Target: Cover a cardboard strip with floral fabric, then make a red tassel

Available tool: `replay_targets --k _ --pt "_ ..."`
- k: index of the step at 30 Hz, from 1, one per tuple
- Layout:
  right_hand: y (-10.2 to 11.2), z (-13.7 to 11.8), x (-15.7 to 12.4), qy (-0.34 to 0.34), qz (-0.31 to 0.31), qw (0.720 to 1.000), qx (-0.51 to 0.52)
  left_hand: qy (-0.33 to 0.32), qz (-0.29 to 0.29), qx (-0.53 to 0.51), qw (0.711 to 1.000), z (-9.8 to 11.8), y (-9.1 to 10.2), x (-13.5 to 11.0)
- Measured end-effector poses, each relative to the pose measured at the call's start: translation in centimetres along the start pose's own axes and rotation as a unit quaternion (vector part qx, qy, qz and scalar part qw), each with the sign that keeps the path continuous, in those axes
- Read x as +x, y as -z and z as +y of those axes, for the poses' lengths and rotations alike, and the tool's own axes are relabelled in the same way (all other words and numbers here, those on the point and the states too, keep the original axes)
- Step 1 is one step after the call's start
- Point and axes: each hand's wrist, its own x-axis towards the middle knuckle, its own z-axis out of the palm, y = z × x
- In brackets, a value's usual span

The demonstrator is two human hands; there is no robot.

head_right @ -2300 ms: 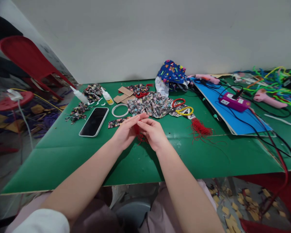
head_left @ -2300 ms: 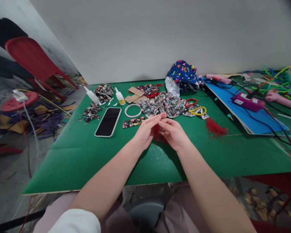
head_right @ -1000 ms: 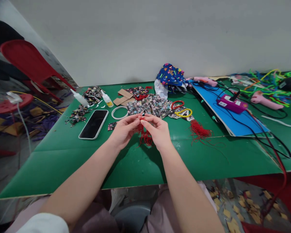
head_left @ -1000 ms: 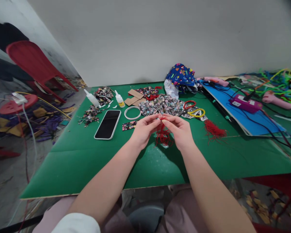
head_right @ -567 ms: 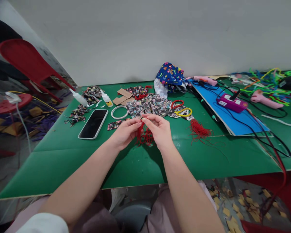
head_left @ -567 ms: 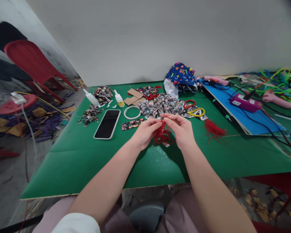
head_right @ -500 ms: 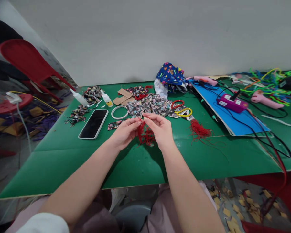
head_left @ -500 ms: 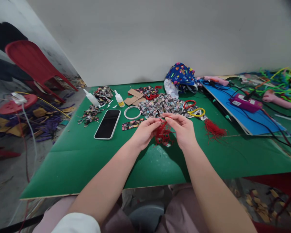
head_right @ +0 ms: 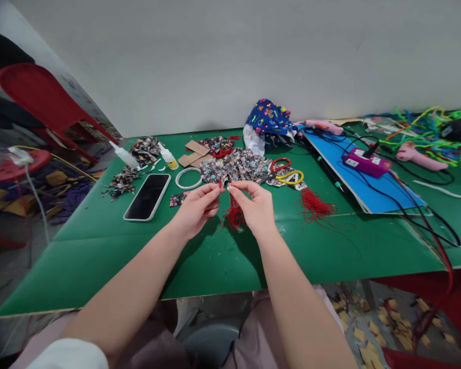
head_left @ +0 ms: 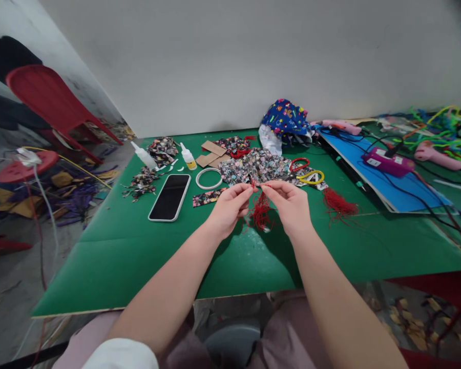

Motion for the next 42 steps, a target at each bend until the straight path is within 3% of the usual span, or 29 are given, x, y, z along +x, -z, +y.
replay_targets --k 5,16,21,25,28,31,36,39,42 --pt "-0.2 0.1 -0.3 0.025 -0.005 0.998 -0.054 -0.052 0.045 0.066 0.995 -0.2 -0.1 0.1" --pt "-0.6 -0.1 -0.5 0.033 0.003 0.999 -0.023 -0.168 0.114 0.180 0.962 -0.7 -0.1 0.3" --pt "-0.7 -0.2 -0.7 0.096 0.022 0.990 -0.099 -0.228 0.124 0.230 0.938 -0.9 0.2 0.3" --pt "-0.8 -0.4 -0.9 0.123 0.023 0.985 -0.118 -0.289 0.138 0.295 0.900 -1.0 0.1 0.0" --pt "-1.0 -0.3 -0.9 0.096 0.020 0.992 -0.081 -0.332 0.148 0.341 0.867 -0.9 -0.1 -0.4" --pt "-1.5 -0.3 -0.9 0.016 0.023 0.999 0.014 -0.358 0.159 0.383 0.836 -0.8 -0.2 -0.7" --pt "-2.2 -0.2 -1.1 -0.089 0.035 0.985 0.146 -0.393 0.149 0.457 0.784 -0.7 -0.2 -0.8" --pt "-2.2 0.0 -1.1 -0.102 0.040 0.981 0.162 -0.418 0.127 0.483 0.759 -0.8 -0.1 -0.7" --pt "-2.1 0.0 -1.0 -0.083 0.057 0.986 0.135 -0.416 0.106 0.488 0.760 -0.8 0.0 -0.7"
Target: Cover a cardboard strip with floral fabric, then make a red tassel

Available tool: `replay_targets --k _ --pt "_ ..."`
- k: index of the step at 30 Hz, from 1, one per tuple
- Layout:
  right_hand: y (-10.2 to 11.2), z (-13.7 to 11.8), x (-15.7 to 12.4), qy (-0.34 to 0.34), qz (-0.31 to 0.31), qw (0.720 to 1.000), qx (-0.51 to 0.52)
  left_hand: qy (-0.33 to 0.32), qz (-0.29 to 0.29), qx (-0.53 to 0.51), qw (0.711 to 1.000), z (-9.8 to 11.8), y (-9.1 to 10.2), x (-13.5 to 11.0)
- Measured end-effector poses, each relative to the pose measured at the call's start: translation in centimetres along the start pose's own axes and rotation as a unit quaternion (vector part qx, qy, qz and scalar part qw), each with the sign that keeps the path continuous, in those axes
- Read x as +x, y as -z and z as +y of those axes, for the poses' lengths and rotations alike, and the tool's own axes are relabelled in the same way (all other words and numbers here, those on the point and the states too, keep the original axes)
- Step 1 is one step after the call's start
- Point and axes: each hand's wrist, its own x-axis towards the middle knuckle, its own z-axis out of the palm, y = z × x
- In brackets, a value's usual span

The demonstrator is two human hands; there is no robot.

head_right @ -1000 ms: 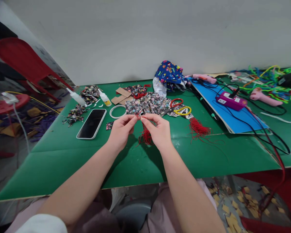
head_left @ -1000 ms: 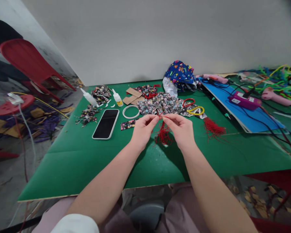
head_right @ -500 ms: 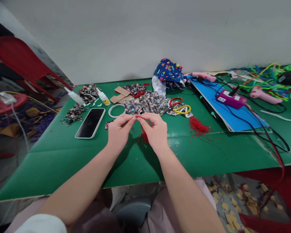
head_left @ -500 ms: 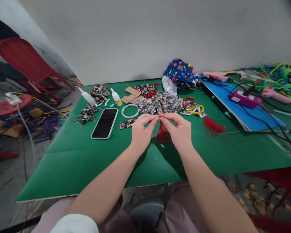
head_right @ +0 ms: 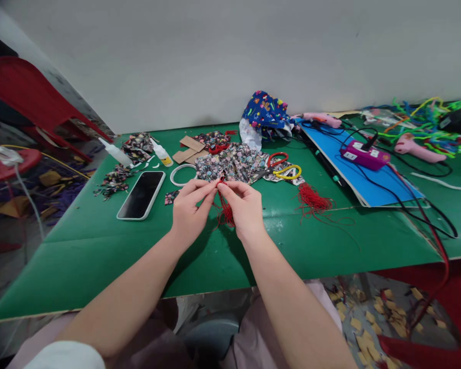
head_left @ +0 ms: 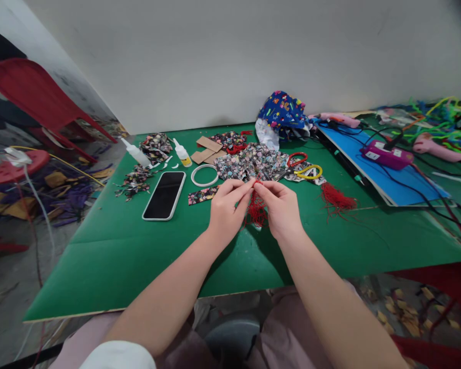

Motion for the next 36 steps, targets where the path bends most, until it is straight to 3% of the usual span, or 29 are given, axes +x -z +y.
replay_targets --k 3,5,8,11,19,28,36 --pt "-0.07 -0.24 -0.06 0.017 0.013 0.999 -0.036 0.051 -0.010 -0.033 0.998 0.01 -0.04 0.04" --pt "-0.18 -0.43 -0.16 0.023 0.018 0.998 -0.052 0.125 -0.003 -0.098 0.987 0.00 -0.16 0.10" --pt "-0.31 -0.59 -0.28 0.022 0.019 0.997 -0.066 0.244 0.017 -0.231 0.942 -0.11 -0.44 0.22" --pt "-0.33 -0.57 -0.30 0.020 0.017 0.998 -0.063 0.298 0.028 -0.309 0.903 -0.20 -0.61 0.38" --pt "-0.11 -0.16 -0.22 0.049 0.012 0.997 -0.064 0.321 0.026 -0.377 0.869 -0.05 -0.66 0.61" --pt "0.07 -0.17 -0.11 0.072 0.009 0.995 -0.075 0.298 0.029 -0.337 0.893 0.28 -0.59 0.54" --pt "0.12 -0.26 0.02 0.042 -0.001 0.999 -0.018 0.295 0.020 -0.377 0.878 0.37 -0.52 0.62"
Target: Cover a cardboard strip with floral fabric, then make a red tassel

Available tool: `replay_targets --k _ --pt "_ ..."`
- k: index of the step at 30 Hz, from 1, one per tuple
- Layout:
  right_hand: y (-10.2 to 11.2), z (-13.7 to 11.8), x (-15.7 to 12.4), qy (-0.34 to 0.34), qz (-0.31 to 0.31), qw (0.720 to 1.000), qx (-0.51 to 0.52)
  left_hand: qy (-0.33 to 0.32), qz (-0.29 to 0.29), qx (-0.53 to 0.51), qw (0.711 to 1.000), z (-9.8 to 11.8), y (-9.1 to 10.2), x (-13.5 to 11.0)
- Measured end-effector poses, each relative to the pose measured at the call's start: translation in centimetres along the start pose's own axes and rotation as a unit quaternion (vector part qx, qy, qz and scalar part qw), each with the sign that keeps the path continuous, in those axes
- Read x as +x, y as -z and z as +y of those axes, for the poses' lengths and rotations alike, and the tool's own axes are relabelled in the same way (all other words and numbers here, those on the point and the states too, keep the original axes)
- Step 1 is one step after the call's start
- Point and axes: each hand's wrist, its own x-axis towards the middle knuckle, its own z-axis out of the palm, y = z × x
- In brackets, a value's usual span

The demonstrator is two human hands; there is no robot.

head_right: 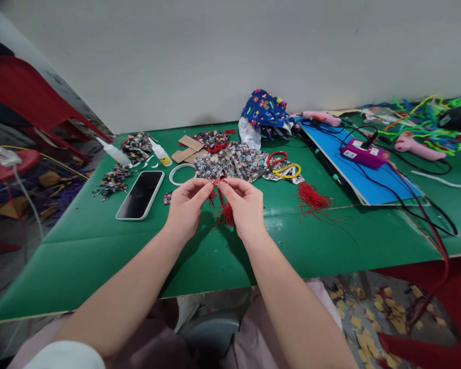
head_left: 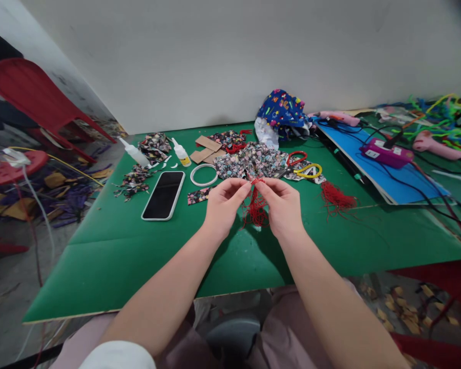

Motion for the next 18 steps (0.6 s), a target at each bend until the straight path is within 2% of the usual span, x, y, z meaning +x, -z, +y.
replay_targets --k 5,14,18 --pt "0.04 -0.08 -0.13 0.000 -0.010 1.000 0.002 -0.011 -0.004 0.036 0.999 0.01 0.07 -0.11" --pt "0.36 -0.38 -0.15 0.072 -0.036 0.992 -0.098 -0.075 0.020 0.146 0.986 0.10 0.17 -0.38" --pt "0.32 -0.41 -0.25 0.090 -0.038 0.991 -0.093 -0.069 0.026 0.127 0.989 -0.01 0.14 -0.34"
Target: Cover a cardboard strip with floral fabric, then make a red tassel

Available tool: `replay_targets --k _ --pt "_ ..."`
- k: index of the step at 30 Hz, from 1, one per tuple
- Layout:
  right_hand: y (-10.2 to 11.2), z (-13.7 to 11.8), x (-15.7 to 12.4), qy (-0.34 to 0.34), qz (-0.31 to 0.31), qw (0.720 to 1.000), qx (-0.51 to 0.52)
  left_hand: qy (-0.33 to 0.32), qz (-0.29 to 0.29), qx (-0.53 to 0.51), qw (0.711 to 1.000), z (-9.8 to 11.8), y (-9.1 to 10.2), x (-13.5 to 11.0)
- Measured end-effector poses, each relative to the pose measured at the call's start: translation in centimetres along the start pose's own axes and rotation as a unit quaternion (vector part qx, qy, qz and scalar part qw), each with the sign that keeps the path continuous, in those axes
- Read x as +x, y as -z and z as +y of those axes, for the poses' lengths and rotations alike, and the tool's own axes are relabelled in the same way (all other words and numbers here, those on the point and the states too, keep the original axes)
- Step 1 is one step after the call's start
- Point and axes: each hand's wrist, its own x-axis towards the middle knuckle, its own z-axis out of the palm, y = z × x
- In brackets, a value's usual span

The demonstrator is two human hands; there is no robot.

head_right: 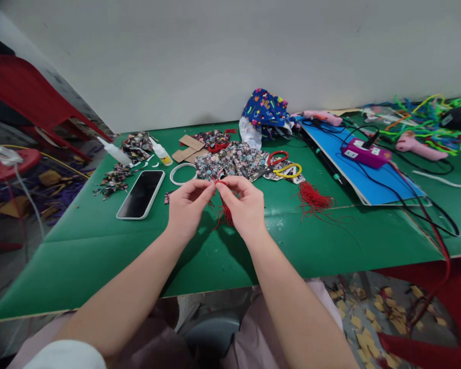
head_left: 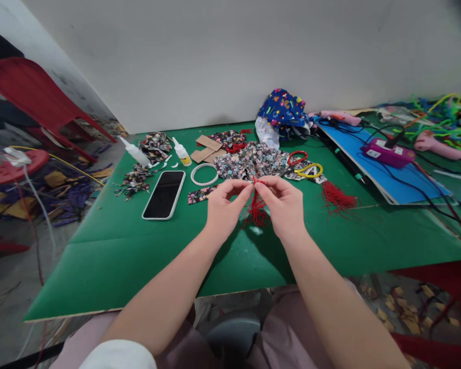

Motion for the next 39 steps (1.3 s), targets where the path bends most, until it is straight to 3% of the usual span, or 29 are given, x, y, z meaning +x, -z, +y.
replay_targets --k 5,11,20,28,33,35,39 --pt "-0.1 0.0 -0.1 -0.003 -0.002 1.000 -0.002 0.034 0.005 -0.067 0.997 -0.1 -0.1 0.1" --pt "0.2 -0.1 0.0 0.006 0.000 0.999 -0.042 0.023 -0.008 -0.037 0.999 -0.1 0.1 0.1" --pt "0.9 -0.1 0.5 -0.010 -0.046 0.999 -0.004 -0.118 -0.041 0.118 0.985 0.3 0.8 0.4" --pt "2.1 -0.1 1.0 -0.009 -0.104 0.994 -0.036 -0.218 -0.068 0.237 0.944 0.8 1.4 0.6" --pt "2.4 -0.2 1.2 0.007 -0.129 0.990 -0.058 -0.365 -0.067 0.327 0.869 0.5 1.8 0.8" --pt "2.5 -0.4 1.2 0.026 -0.132 0.987 -0.083 -0.393 -0.068 0.362 0.842 0.5 1.8 0.8" --pt "2.5 -1.2 1.1 0.091 -0.127 0.976 -0.151 -0.422 -0.061 0.391 0.816 0.6 1.9 0.7"
